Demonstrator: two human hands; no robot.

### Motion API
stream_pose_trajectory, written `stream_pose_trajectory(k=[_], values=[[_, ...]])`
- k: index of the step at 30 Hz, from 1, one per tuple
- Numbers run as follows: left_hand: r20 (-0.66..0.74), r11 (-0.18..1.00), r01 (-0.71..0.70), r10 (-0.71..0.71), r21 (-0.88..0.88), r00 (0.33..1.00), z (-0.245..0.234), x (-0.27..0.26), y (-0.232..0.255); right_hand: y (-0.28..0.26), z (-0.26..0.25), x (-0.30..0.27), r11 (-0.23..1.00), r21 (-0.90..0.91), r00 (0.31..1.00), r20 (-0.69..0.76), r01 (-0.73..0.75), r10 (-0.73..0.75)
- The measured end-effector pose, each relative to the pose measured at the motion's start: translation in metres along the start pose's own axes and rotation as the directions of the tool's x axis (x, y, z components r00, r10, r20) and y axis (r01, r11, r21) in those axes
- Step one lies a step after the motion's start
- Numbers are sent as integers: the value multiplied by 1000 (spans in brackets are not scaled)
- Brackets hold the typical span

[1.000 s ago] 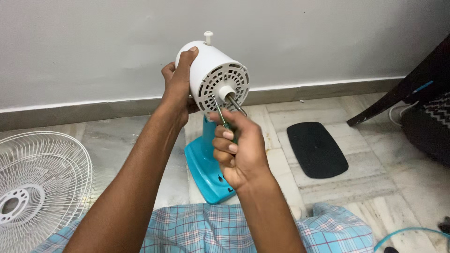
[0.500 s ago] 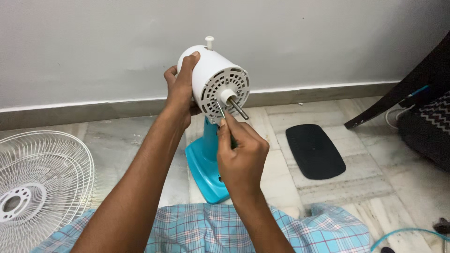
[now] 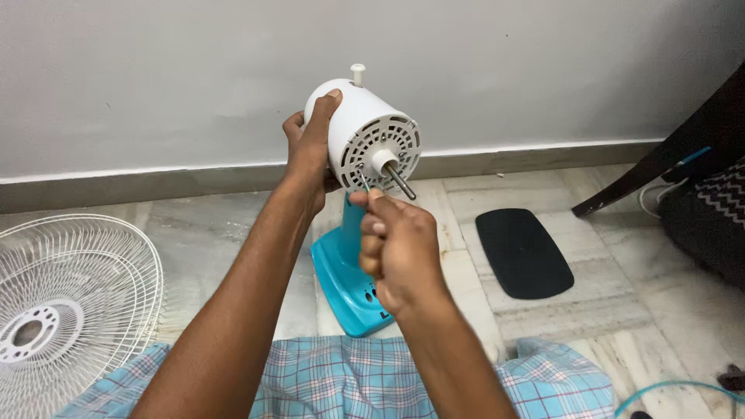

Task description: The person uses a screwdriver to tighten screws on the back of a white fan motor housing, then attaches the front wire cage to the motor shaft. The fan base is teal and placed on a tiled floor.

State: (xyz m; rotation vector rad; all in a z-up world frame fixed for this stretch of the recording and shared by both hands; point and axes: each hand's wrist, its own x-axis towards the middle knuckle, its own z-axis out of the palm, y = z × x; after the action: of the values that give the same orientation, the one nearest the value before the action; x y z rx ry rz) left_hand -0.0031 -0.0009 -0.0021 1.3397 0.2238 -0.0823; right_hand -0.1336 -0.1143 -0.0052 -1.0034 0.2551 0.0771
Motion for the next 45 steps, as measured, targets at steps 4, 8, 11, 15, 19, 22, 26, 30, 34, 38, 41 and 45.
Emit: stream_pose_trajectory(k=[4,8,11,15,19,22,26,30,34,38,41,45], values=[[-5,1000,6,-6,-10,1000,-1,0,1,-5,-2,1,964,233,986,136,-131,101],[-8,1000,-9,8,-21,1000,1,-2,1,-6,-3,-8,996,74,995,89,-49,43],[3,1000,-14,14,-23,1000,-2,-4,0,-1,-2,-16,974,-194,993,26,121,-118],[-11,1000,-10,10,-4,1000,-2,-3,-1,5,-1,-23,587,-689,843,65,425,-534],[-13,1000,-12,12,21,1000,-1,-4,-1,4,-1,-26,232,-816,665,230,530,-710],[-6,1000,-13,13,-5,1000,-1,-4,1,1,1,-26,52,-846,580,318,531,-750],[-6,1000,-27,27,13,1000,-2,-4,-2,5,0,-25,-59,-870,536,354,490,-767],[-10,999,-34,34,28,999,-2,-2,-4,8,-2,-20,-164,-856,474,420,491,-774],[-7,1000,-30,30,-3,1000,-2,-3,-3,9,-1,-20,-215,-841,422,450,497,-787],[-12,1000,-16,16,-4,1000,-2,-4,0,6,0,-21,-197,-838,443,451,509,-774],[-5,1000,-18,18,-1,1000,-1,-6,-1,5,0,-21,-182,-837,470,455,516,-757],[-5,1000,-12,12,-24,1000,-2,-6,0,3,2,-22,-209,-830,449,471,518,-759]])
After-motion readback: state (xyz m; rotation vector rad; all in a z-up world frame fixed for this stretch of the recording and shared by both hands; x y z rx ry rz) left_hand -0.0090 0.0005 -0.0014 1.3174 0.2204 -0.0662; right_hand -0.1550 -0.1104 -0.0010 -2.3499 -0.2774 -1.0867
